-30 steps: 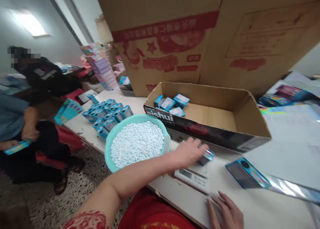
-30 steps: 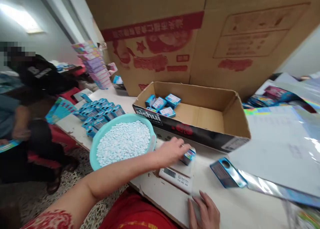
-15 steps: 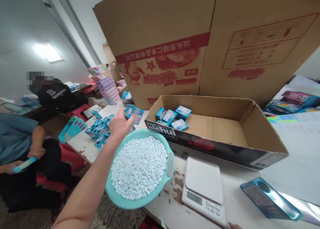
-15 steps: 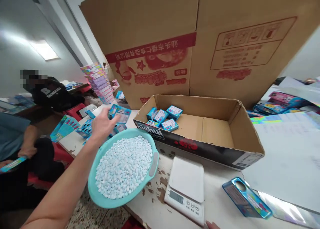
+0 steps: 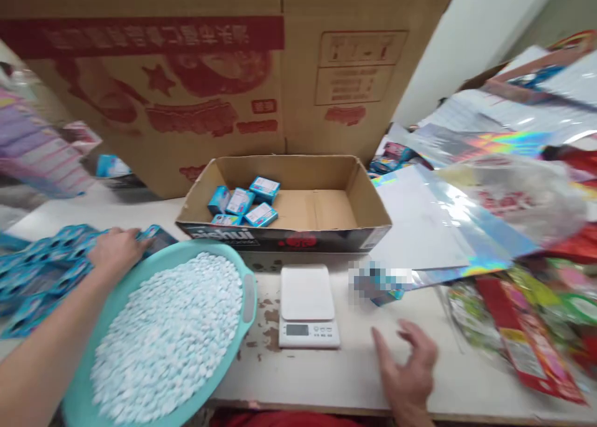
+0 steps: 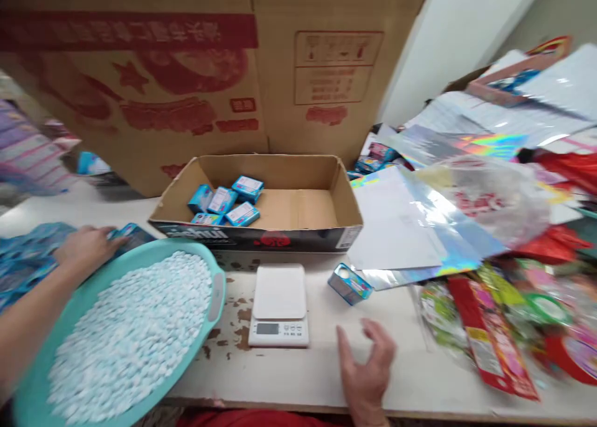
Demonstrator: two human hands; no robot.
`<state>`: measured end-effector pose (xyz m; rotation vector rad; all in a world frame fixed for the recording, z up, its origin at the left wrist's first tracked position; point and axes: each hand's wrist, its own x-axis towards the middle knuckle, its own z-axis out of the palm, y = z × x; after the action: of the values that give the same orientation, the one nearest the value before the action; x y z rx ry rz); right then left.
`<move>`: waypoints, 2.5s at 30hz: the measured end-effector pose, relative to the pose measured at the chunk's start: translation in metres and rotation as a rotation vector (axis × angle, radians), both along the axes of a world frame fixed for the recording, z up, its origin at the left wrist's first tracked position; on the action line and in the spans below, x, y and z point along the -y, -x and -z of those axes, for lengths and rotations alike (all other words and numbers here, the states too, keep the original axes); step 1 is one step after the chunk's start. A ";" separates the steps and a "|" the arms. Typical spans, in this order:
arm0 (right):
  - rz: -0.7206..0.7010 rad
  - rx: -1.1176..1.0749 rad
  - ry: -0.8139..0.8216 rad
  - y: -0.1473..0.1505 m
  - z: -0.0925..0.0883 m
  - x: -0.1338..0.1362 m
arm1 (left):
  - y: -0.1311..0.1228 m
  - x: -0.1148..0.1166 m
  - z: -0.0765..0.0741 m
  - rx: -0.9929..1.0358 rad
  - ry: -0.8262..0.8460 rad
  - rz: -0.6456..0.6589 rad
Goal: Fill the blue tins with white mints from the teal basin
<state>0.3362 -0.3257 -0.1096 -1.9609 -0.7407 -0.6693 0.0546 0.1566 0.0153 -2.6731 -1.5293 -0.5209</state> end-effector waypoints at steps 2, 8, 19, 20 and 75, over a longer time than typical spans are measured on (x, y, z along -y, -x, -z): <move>0.107 -0.122 -0.098 -0.026 -0.005 -0.006 | 0.003 0.021 -0.014 -0.048 0.020 -0.137; 0.129 -0.881 0.061 -0.071 -0.027 -0.047 | 0.004 0.092 0.006 -0.093 0.238 -0.038; -0.421 -0.723 -0.101 -0.002 -0.105 -0.103 | -0.031 0.148 0.055 0.010 0.603 0.026; -0.471 -0.756 -0.092 0.005 -0.110 -0.108 | -0.031 0.152 0.053 0.030 0.611 0.019; -1.155 -0.293 0.351 0.143 -0.143 -0.255 | -0.031 0.160 -0.039 1.732 0.743 -0.109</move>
<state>0.1932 -0.0709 0.0336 -1.4885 -1.6396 0.4579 0.0853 -0.0037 0.0542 -2.0554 -2.2227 -3.3124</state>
